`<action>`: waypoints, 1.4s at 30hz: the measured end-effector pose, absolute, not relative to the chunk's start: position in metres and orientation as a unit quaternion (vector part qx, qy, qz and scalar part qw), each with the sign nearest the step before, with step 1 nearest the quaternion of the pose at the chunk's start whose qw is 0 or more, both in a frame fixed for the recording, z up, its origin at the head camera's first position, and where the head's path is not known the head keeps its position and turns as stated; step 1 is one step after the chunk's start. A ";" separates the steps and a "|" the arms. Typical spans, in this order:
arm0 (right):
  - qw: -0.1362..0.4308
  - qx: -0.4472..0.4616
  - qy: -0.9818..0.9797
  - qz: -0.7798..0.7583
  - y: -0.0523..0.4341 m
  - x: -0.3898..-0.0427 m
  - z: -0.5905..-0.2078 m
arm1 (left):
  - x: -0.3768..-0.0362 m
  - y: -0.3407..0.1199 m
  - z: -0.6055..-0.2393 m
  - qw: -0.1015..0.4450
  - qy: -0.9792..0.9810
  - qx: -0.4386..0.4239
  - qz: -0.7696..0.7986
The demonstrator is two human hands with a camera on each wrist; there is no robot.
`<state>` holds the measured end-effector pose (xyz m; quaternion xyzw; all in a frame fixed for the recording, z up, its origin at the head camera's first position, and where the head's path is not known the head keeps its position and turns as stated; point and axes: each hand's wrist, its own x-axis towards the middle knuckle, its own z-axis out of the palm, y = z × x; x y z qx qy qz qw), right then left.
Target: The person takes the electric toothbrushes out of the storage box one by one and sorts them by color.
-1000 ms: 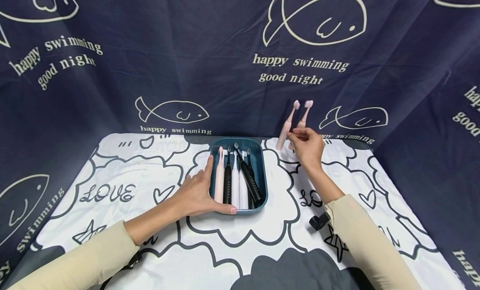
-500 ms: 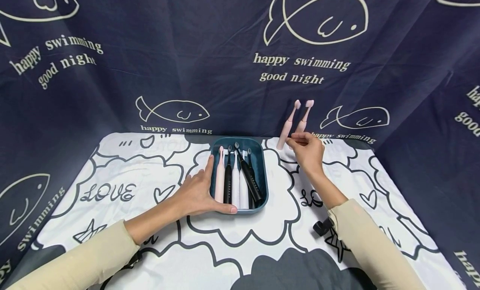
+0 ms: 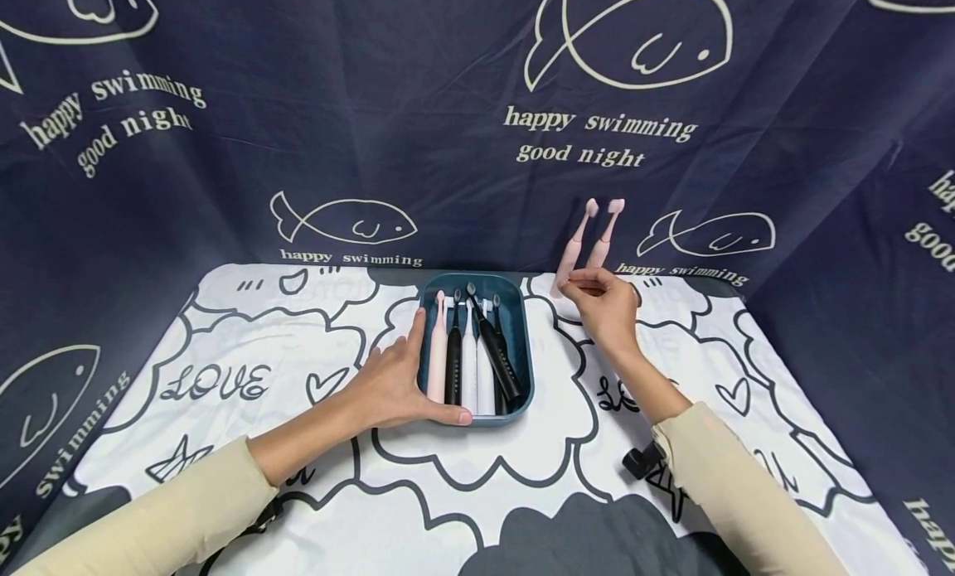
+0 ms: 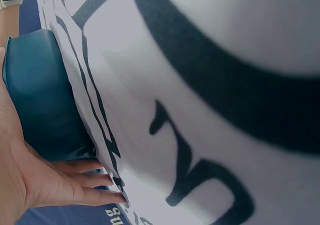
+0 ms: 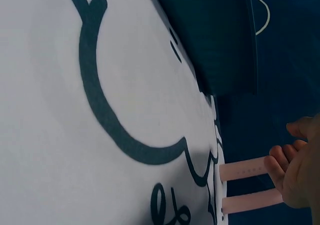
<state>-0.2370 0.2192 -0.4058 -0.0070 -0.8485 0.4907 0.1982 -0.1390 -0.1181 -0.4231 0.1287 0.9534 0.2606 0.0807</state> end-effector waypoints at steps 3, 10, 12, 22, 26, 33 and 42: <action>0.197 0.004 -0.842 0.502 0.215 -0.234 -0.406 | -0.139 -0.118 -0.424 0.077 0.954 0.130 0.260; 0.181 0.006 -0.843 0.507 0.206 -0.230 -0.403 | -0.139 -0.118 -0.423 0.079 0.953 0.131 0.260; 0.176 0.008 -0.841 0.511 0.202 -0.229 -0.401 | -0.140 -0.118 -0.422 0.081 0.953 0.131 0.260; 0.154 0.034 -0.830 0.535 0.188 -0.223 -0.400 | -0.139 -0.118 -0.421 0.085 0.953 0.128 0.259; 0.146 0.038 -0.829 0.539 0.182 -0.221 -0.399 | -0.140 -0.117 -0.421 0.083 0.954 0.128 0.258; 0.128 0.055 -0.823 0.551 0.170 -0.217 -0.398 | -0.140 -0.117 -0.422 0.086 0.954 0.124 0.259; 0.108 0.069 -0.818 0.560 0.158 -0.212 -0.398 | -0.141 -0.118 -0.423 0.085 0.954 0.126 0.257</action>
